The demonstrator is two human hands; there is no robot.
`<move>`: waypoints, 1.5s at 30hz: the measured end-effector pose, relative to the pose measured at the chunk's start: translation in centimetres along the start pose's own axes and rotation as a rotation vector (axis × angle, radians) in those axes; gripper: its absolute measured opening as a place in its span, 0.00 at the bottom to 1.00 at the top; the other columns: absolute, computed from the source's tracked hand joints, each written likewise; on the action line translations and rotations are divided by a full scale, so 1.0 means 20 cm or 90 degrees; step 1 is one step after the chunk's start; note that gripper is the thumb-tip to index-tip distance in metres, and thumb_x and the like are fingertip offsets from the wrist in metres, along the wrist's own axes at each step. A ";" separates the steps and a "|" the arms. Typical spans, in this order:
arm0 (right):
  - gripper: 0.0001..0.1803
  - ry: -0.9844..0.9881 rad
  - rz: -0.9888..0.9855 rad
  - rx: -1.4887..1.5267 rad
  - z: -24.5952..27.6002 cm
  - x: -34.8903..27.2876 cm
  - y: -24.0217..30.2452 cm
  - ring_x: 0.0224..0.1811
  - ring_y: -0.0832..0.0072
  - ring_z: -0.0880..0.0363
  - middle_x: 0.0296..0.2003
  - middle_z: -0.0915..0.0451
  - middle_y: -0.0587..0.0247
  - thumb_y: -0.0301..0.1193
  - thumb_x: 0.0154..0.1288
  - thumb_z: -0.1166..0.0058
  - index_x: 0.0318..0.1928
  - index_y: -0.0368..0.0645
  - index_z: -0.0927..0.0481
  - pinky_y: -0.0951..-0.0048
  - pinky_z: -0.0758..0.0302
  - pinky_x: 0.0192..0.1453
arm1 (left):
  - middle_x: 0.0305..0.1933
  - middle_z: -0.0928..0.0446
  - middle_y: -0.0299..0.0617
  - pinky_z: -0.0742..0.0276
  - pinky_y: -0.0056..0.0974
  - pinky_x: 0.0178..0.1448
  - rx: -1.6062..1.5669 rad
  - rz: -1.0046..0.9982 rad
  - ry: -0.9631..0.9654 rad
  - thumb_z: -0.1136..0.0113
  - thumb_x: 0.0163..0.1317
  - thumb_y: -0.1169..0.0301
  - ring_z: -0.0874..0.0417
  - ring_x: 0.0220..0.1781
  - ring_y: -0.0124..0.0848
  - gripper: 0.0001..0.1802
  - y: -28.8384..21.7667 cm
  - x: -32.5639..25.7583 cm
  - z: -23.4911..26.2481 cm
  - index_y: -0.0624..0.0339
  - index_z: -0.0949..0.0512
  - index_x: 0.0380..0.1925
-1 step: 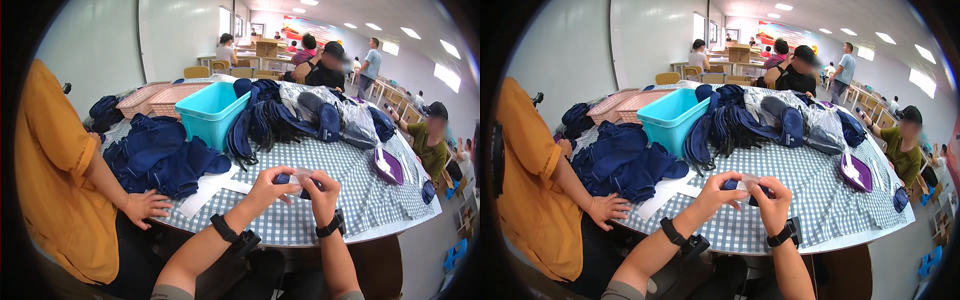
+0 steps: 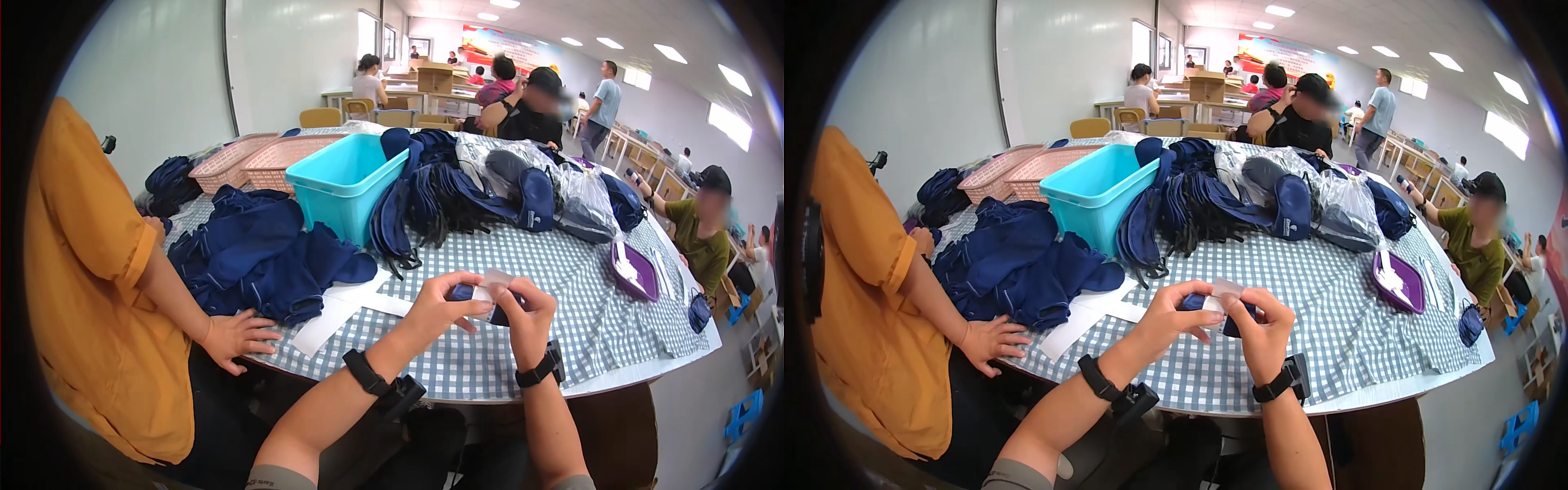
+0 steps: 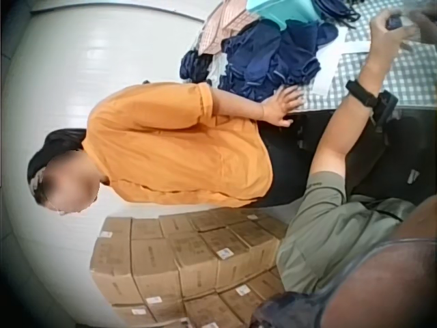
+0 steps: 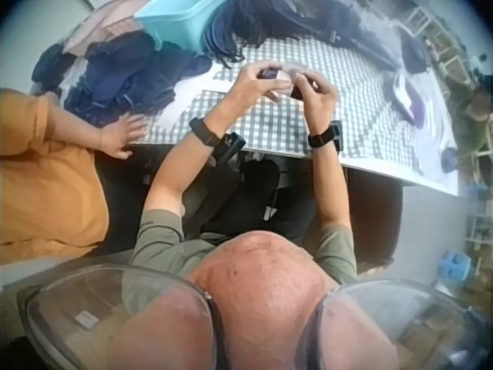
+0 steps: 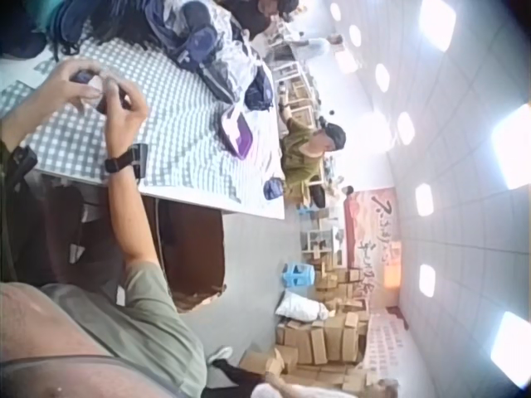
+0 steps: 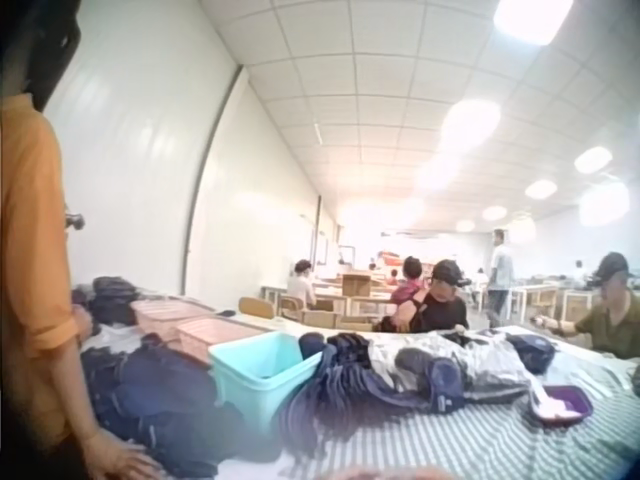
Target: Label and pack small blue items into bags or boxes at a shared workstation.
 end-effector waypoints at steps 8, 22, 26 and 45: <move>0.06 -0.012 0.000 -0.030 0.01 -0.01 0.01 0.31 0.86 0.24 0.30 0.17 0.68 0.26 0.62 0.33 0.33 0.34 0.14 0.83 0.33 0.30 | 0.43 0.19 0.41 0.13 0.35 0.36 -0.022 0.015 -0.018 0.31 0.61 0.70 0.16 0.45 0.27 0.22 0.00 -0.01 -0.01 0.67 0.22 0.53; 0.16 0.105 -0.001 -0.008 -0.02 -0.02 -0.01 0.43 0.76 0.16 0.41 0.16 0.60 0.27 0.60 0.30 0.47 0.35 0.18 0.77 0.19 0.45 | 0.34 0.16 0.42 0.28 0.27 0.20 0.009 -0.013 -0.098 0.33 0.63 0.64 0.15 0.25 0.29 0.15 -0.01 -0.01 0.02 0.61 0.20 0.44; 0.15 0.099 -0.057 0.023 -0.02 -0.02 0.01 0.39 0.78 0.17 0.37 0.16 0.61 0.28 0.62 0.32 0.46 0.34 0.18 0.79 0.19 0.40 | 0.33 0.17 0.42 0.24 0.27 0.23 0.039 -0.053 -0.098 0.33 0.63 0.63 0.14 0.25 0.29 0.17 -0.03 -0.02 0.01 0.64 0.21 0.46; 0.05 0.032 0.007 -0.043 0.02 0.00 0.02 0.41 0.76 0.17 0.37 0.14 0.60 0.24 0.63 0.36 0.38 0.36 0.13 0.75 0.24 0.46 | 0.44 0.17 0.47 0.10 0.37 0.40 0.028 0.017 0.009 0.29 0.59 0.71 0.12 0.43 0.34 0.25 -0.01 0.00 0.00 0.65 0.24 0.55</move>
Point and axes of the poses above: each hand's wrist, its own x-axis towards the middle knuckle, its own z-axis out of the back of the hand, y = z × x, the point moved 2 cm from there along x, towards the middle knuckle
